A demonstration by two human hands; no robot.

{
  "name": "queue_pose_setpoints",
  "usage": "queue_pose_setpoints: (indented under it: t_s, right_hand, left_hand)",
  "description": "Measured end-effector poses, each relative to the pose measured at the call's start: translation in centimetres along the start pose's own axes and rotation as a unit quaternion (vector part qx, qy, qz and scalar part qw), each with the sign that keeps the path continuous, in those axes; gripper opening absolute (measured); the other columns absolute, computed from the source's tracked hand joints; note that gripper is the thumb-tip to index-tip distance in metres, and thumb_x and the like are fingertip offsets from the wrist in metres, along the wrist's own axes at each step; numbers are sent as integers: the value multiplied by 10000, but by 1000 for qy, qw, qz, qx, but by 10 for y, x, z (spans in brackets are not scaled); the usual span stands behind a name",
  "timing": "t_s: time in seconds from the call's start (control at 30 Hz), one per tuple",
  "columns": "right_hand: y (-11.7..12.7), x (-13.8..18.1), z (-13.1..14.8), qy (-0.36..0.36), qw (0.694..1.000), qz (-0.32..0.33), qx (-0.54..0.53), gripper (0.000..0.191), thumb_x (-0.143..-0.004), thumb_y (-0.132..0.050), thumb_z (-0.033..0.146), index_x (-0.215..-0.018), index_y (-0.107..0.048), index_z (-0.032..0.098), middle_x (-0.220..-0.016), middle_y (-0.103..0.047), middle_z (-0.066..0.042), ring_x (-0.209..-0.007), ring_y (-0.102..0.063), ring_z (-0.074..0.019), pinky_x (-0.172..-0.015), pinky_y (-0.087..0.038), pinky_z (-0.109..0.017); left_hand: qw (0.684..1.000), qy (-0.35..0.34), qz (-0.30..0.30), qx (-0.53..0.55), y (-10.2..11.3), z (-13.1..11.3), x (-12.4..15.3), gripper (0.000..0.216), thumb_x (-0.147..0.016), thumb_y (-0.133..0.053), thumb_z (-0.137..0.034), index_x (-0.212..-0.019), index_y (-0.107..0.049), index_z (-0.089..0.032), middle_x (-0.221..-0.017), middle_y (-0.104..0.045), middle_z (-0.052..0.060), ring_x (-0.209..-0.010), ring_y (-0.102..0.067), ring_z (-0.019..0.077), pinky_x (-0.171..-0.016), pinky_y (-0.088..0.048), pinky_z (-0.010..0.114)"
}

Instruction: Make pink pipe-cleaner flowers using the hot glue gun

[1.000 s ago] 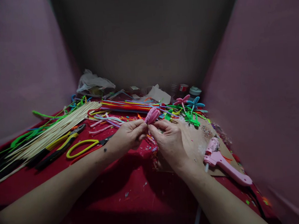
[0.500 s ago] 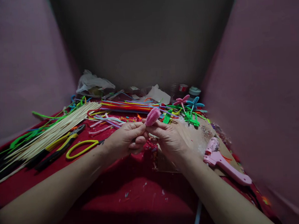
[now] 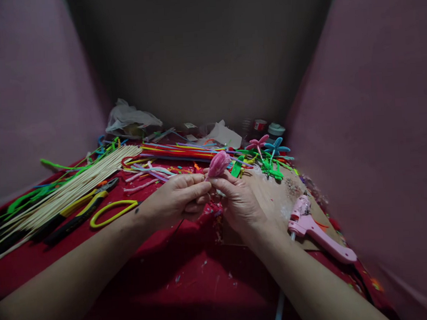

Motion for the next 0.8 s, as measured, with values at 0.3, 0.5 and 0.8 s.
queue_pose_setpoints:
  t_s: [0.3,0.5,0.8]
  right_hand:
    - [-3,4,-2,2,997,-52,-58,86,-626,-655,171,-710,-664,184,-666,-656,20,-570,-538,-117,-578,-409,-254]
    - [-2,6,-2,15,995,-75,-61,48,-630,-647,179,-673,-655,197,-639,-647,27,-565,-524,-112,-563,-405,-237]
    - [4,8,-5,26,994,-102,-38,96,-637,-684,239,-712,-643,193,-682,-628,15,-585,-511,-115,-552,-397,-242]
  left_hand:
    - [906,-203,-203,-312,14,-27,9,261,-826,-502,-220,-1069,-417,-179,-625,-465,-57,-539,-479,77,-532,-367,186]
    - [794,-279,-209,-498,5,-25,14,270,-881,-406,-227,-1146,-439,-186,-837,-566,28,-746,-582,129,-673,-433,222]
    - [743,-299,-212,-561,1,-23,16,264,-883,-371,-187,-1086,-540,-168,-962,-599,84,-872,-575,166,-812,-438,268]
Point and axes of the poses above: each hand's wrist, its own x-axis away from the middle knuckle, its own y-axis out of the back of the hand, z = x × y, the point moved 8 cm from there along -x, towards the middle knuckle
